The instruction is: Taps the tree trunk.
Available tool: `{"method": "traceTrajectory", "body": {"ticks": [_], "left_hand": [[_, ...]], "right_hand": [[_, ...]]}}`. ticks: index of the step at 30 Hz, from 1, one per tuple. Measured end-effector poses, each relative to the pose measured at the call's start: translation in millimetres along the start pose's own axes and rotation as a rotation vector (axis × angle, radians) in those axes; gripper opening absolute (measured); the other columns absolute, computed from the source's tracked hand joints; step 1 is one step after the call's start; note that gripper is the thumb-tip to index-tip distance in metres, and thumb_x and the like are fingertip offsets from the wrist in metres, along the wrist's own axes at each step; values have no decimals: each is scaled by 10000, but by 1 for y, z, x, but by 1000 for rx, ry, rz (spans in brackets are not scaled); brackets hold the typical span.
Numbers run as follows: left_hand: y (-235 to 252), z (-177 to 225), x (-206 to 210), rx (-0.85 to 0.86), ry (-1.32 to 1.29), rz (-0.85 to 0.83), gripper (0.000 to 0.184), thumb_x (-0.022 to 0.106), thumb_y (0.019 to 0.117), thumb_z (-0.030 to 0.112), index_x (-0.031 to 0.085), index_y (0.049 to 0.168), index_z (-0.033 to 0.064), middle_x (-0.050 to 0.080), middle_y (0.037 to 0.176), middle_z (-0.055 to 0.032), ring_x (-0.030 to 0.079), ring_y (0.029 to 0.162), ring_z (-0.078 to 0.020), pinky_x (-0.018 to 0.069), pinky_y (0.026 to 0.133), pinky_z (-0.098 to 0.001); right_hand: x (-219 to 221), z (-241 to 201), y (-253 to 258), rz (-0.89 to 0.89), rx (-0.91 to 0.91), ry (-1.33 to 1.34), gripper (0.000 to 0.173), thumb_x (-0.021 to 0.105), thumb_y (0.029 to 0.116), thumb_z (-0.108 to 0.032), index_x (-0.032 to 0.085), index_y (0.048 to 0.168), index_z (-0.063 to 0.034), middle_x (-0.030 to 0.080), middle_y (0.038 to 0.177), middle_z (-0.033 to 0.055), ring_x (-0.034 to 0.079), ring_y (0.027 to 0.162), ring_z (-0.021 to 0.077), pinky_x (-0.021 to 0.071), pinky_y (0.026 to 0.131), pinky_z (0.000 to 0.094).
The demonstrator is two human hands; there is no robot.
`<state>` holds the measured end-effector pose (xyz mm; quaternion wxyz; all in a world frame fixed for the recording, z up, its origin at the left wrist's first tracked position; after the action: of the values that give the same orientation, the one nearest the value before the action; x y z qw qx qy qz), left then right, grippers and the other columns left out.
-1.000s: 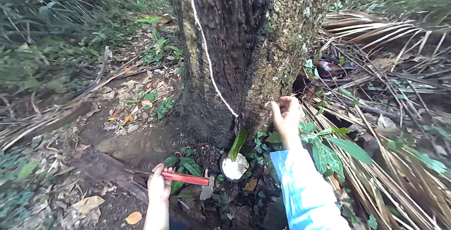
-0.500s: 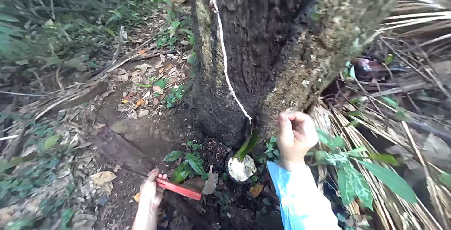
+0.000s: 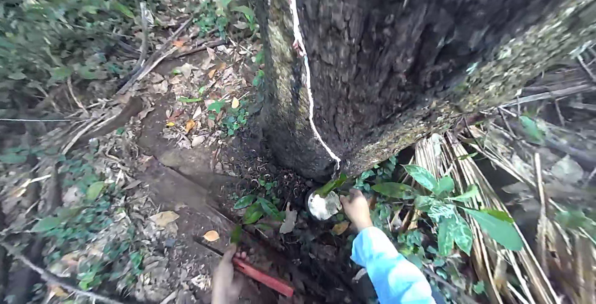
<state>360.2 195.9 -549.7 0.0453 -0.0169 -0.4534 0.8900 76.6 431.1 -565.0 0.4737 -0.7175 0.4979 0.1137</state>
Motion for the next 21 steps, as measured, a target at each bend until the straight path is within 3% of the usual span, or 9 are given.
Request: {"method": "traceTrajectory", "body": {"ticks": [3, 6, 11, 17, 21], "left_hand": [[-2, 6, 19, 64, -91, -134, 197, 406, 1080, 117, 560, 957, 101, 571, 597, 43, 599, 505, -63, 572, 534, -236], [0, 4, 34, 118, -94, -223, 225, 368, 1080, 83, 562, 967, 100, 561, 590, 48, 592, 503, -57, 566, 535, -225], [9, -3, 43, 157, -72, -363, 259, 350, 1084, 91, 581, 967, 105, 565, 584, 46, 593, 491, -63, 564, 512, -229], [31, -15, 45, 259, -67, -373, 186, 369, 1076, 66, 532, 997, 106, 531, 575, 53, 566, 470, -54, 545, 493, -217], [31, -14, 41, 280, -66, -338, 150, 388, 1070, 42, 515, 1007, 92, 510, 601, 38, 549, 469, -64, 543, 494, -217]], "right_hand": [[15, 26, 33, -103, 113, -143, 577, 657, 996, -269, 483, 1461, 27, 531, 1434, 307, 513, 1360, 435, 402, 1132, 586], [42, 53, 51, -193, 128, -276, 580, 652, 982, -297, 502, 1452, 9, 570, 1405, 285, 539, 1339, 429, 426, 1108, 600], [58, 71, 73, -199, 2, -313, 564, 714, 924, -218, 550, 1434, -42, 598, 1386, 257, 557, 1321, 421, 431, 1092, 624], [58, 67, 70, -203, -86, -366, 476, 704, 925, -202, 614, 1361, -32, 596, 1393, 240, 551, 1332, 393, 430, 1098, 603], [60, 57, 60, -196, -85, -437, 447, 636, 964, -162, 592, 1388, -31, 574, 1433, 226, 540, 1356, 368, 434, 1110, 573]]}}
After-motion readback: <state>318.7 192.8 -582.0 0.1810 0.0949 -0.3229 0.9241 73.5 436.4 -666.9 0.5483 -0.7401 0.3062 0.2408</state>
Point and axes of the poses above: each hand's wrist, its own y-axis towards the middle knuckle, its own x-axis out of the palm, z = x × y, the point moved 3 cm from there along y, towards the middle knuckle
